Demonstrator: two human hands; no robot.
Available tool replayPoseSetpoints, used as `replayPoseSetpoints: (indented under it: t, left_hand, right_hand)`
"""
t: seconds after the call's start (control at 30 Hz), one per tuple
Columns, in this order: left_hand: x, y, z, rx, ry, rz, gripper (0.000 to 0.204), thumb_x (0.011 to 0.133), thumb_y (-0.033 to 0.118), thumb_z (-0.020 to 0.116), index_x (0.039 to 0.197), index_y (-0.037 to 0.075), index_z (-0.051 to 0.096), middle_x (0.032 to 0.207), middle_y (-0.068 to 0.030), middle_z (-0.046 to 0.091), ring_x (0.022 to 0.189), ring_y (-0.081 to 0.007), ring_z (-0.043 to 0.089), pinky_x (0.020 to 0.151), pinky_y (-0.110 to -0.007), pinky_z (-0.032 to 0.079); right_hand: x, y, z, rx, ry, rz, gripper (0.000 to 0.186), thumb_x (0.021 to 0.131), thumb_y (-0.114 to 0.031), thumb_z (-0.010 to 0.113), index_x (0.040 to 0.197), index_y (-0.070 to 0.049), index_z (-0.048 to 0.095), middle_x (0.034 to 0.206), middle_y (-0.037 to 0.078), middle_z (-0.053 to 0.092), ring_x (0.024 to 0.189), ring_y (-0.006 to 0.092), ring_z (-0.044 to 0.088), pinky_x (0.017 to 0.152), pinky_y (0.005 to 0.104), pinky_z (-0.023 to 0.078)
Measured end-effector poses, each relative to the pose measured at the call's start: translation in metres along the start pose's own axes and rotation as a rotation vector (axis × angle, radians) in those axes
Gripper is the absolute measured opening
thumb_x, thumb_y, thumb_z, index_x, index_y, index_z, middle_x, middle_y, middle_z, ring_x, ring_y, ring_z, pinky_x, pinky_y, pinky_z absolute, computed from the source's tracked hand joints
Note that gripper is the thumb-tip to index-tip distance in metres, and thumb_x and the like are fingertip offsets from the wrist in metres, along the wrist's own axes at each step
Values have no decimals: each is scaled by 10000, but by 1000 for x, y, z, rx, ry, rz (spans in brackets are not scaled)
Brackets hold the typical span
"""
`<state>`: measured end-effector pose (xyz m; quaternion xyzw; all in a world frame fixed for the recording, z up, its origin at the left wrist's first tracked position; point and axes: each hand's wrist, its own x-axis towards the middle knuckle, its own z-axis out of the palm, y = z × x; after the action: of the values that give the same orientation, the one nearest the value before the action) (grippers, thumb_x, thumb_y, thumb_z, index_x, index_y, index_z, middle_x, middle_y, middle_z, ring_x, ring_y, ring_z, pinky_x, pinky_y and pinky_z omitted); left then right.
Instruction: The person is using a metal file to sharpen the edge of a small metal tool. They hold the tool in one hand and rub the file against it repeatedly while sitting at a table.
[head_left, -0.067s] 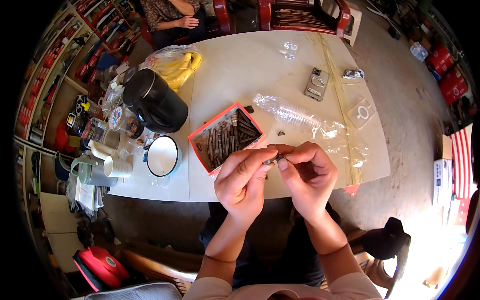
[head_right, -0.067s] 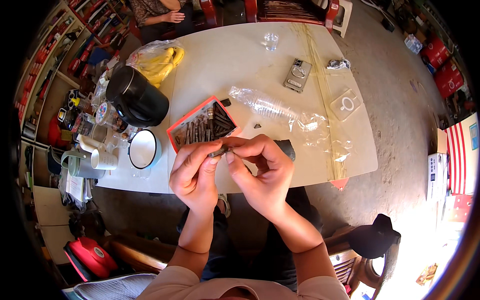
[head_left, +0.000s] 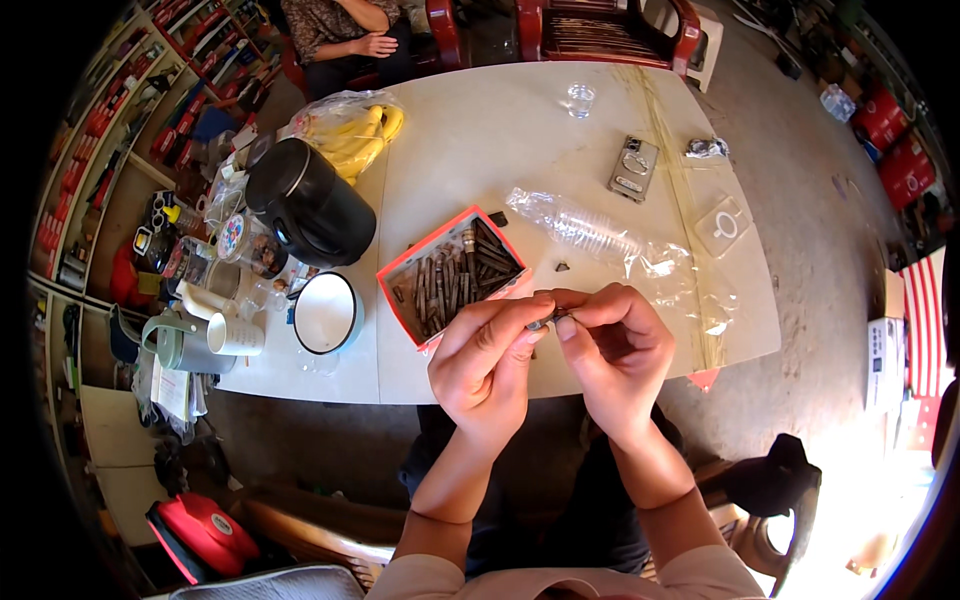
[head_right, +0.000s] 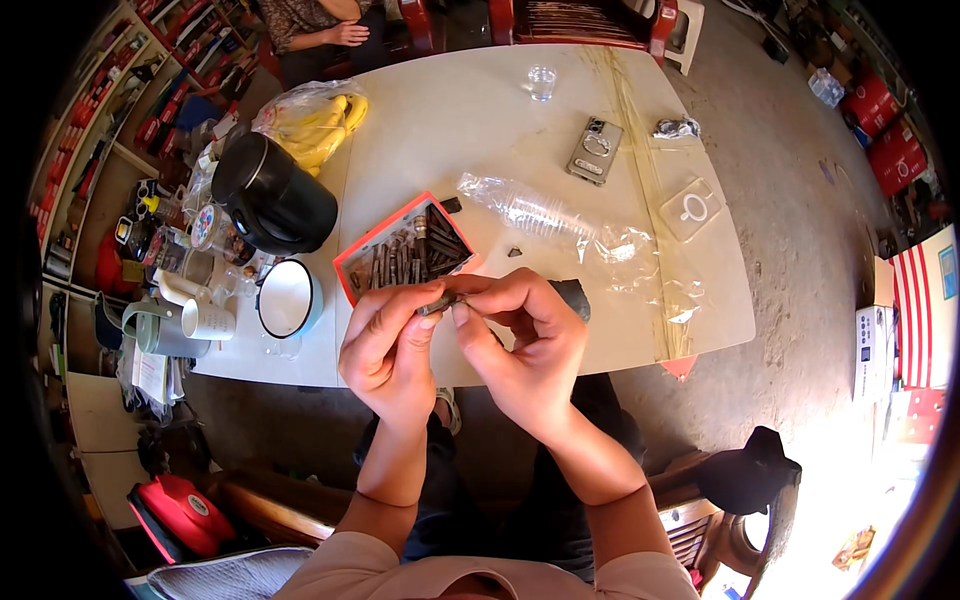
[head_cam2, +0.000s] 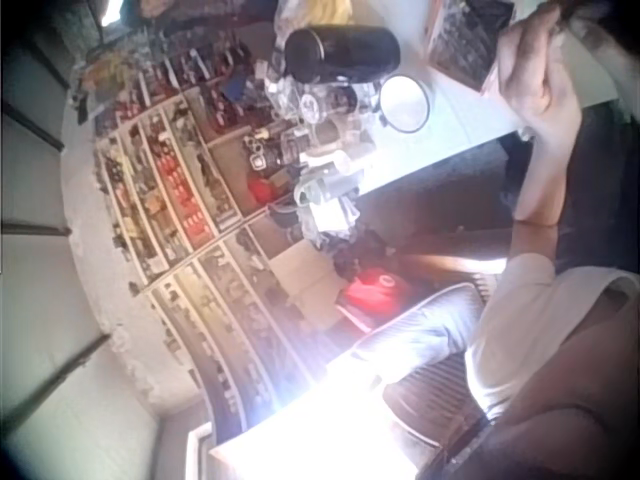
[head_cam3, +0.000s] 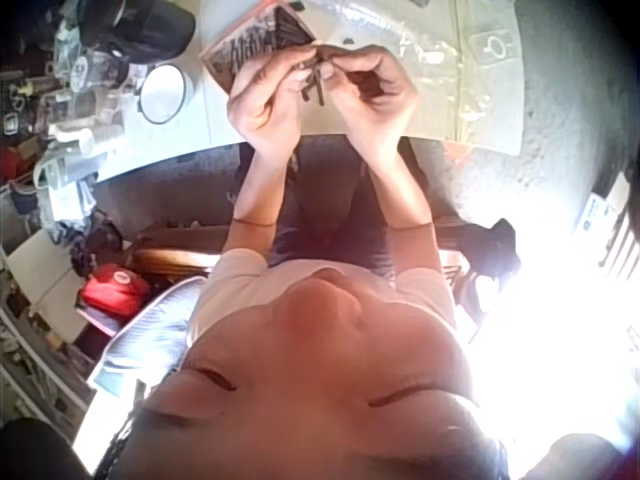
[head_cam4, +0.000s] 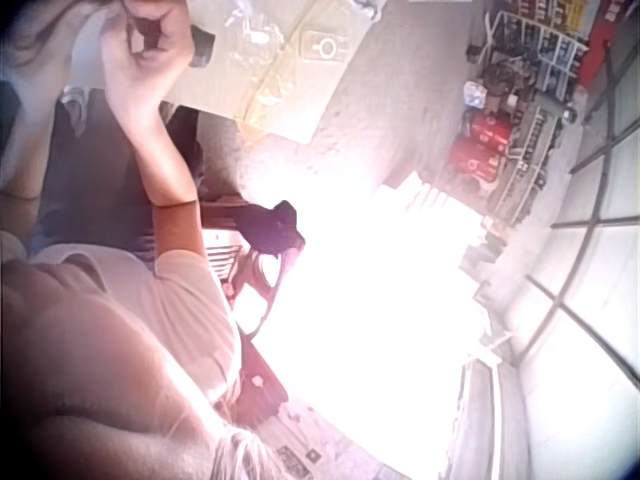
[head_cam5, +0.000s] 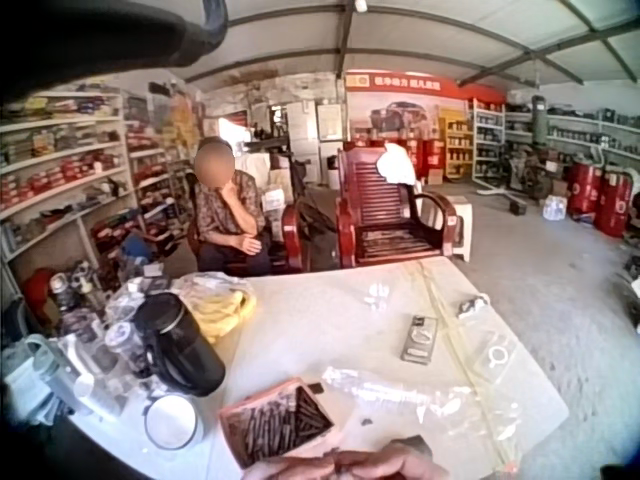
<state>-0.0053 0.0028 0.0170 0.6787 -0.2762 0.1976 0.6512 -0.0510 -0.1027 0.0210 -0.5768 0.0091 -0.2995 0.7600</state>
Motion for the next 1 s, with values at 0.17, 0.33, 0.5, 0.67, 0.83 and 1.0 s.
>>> replayPoseSetpoints:
  t: [0.17,0.33,0.5,0.67,0.83,1.0]
  left_hand:
    - [-2,4,5,-35,37,-41,107,836,8,638,931,-35,663,893,-81,644,788,-132,582,693,-226,466]
    - [-6,3,7,-56,56,-49,108,845,4,632,944,-31,657,904,-81,642,794,-130,581,697,-225,463]
    - [-8,2,4,4,46,-38,111,850,-1,623,952,-33,653,901,-85,638,802,-140,591,703,-227,465]
    - [-3,-4,-3,67,45,18,108,853,-10,609,949,-39,647,900,-93,635,802,-149,595,716,-241,473]
    - [-5,-7,11,86,42,-24,119,863,23,566,937,-36,638,924,-91,632,838,-152,580,745,-271,475]
    - [-2,-19,2,-493,55,-261,277,899,226,593,1021,-22,567,972,-108,607,853,-188,592,782,-315,498]
  right_hand:
    - [1,0,2,0,31,-19,181,801,158,563,850,-6,503,836,34,519,957,217,644,753,250,473]
    - [-1,2,-3,-28,5,-36,174,802,132,581,851,-4,484,875,50,568,985,204,643,801,281,524]
    - [-2,2,-1,-54,9,-31,138,803,114,596,851,12,516,889,62,589,941,164,641,796,277,528]
    - [0,5,7,-38,2,-9,112,804,92,606,859,20,540,936,87,615,903,141,635,808,278,528]
    - [1,4,-8,-60,44,-3,106,798,52,627,869,30,550,957,88,623,916,148,629,831,293,516]
    - [9,13,-1,-161,63,-198,88,780,-36,662,766,-47,576,835,52,611,751,179,627,883,353,462]
